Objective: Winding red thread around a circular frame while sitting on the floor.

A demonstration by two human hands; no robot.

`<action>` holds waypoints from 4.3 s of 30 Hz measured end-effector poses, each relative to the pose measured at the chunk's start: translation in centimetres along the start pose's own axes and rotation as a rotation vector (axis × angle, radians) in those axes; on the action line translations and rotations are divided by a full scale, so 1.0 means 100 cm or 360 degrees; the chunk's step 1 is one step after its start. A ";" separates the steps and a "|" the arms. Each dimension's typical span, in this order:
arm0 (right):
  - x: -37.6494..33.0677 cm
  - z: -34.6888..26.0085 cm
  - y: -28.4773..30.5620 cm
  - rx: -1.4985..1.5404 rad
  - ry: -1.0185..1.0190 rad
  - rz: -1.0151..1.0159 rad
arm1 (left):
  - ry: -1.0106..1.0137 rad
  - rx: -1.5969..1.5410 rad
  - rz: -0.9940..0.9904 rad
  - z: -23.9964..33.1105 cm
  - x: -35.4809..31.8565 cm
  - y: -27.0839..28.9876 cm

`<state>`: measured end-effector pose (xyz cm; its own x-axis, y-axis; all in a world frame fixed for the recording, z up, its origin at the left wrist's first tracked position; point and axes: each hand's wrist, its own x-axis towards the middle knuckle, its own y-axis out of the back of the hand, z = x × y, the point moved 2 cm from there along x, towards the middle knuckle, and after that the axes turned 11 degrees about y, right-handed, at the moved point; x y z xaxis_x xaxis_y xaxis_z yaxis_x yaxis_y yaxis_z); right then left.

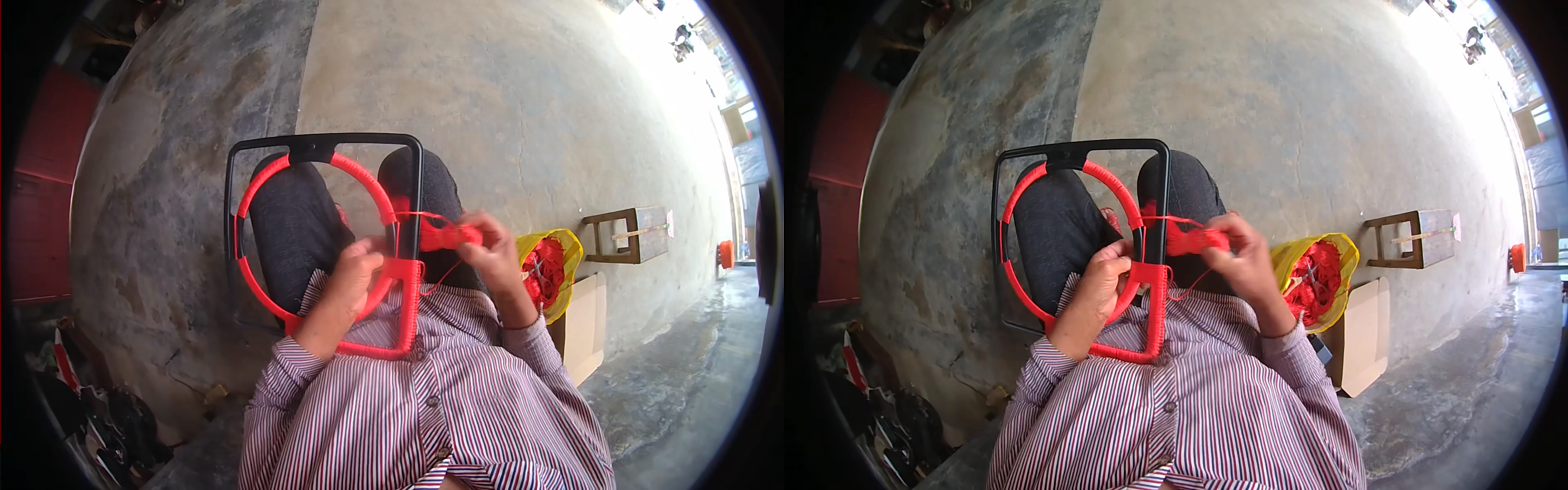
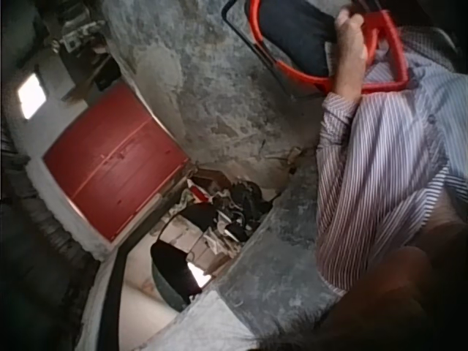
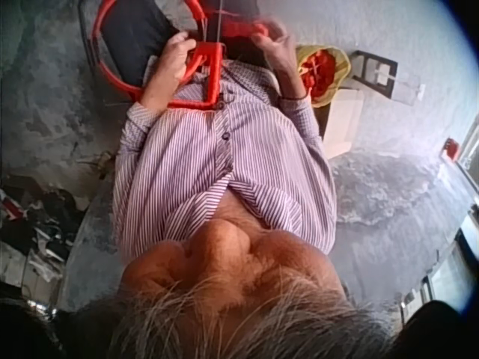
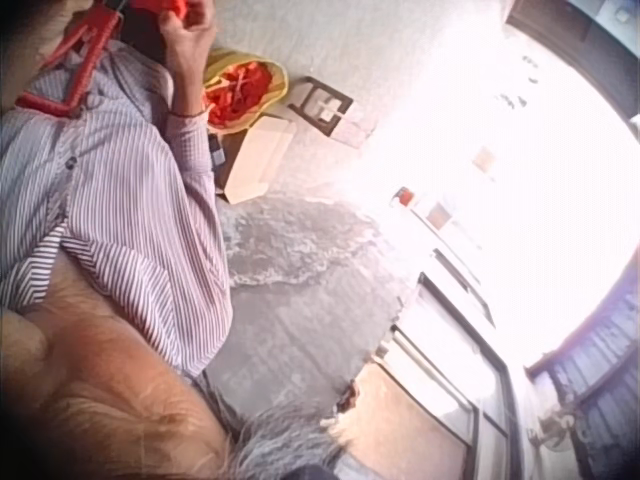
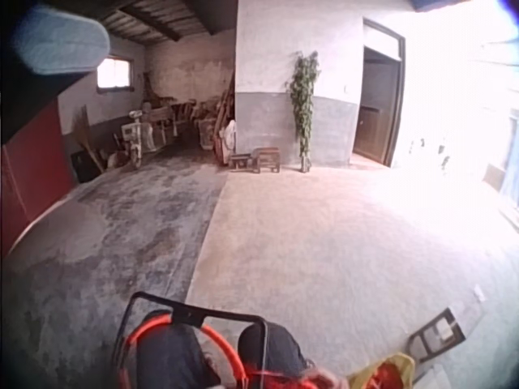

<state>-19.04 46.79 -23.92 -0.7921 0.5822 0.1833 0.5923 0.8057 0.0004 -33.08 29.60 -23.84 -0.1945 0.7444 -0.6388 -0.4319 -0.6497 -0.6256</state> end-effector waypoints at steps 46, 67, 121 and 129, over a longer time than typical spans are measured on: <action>-0.044 -0.037 0.148 0.0582 -0.0003 0.0822 | -0.0057 -0.0077 -0.0064 -0.006 0.007 0.019; 0.026 -0.049 -0.076 -0.1137 0.0859 -0.0501 | -0.1105 0.0608 0.0306 -0.001 -0.028 0.007; -0.099 0.025 0.102 0.0101 -0.0659 0.0686 | -0.0040 0.0089 -0.0181 -0.006 0.013 0.015; -0.087 0.081 0.103 -0.0709 -0.0696 0.0262 | -0.0001 0.0199 -0.0102 -0.002 0.008 0.007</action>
<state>-7.25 50.86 -33.46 -0.6168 0.7608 -0.2018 0.6413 0.6343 0.4317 -33.33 29.76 -24.88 -0.1635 0.7839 -0.5990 -0.5498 -0.5765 -0.6044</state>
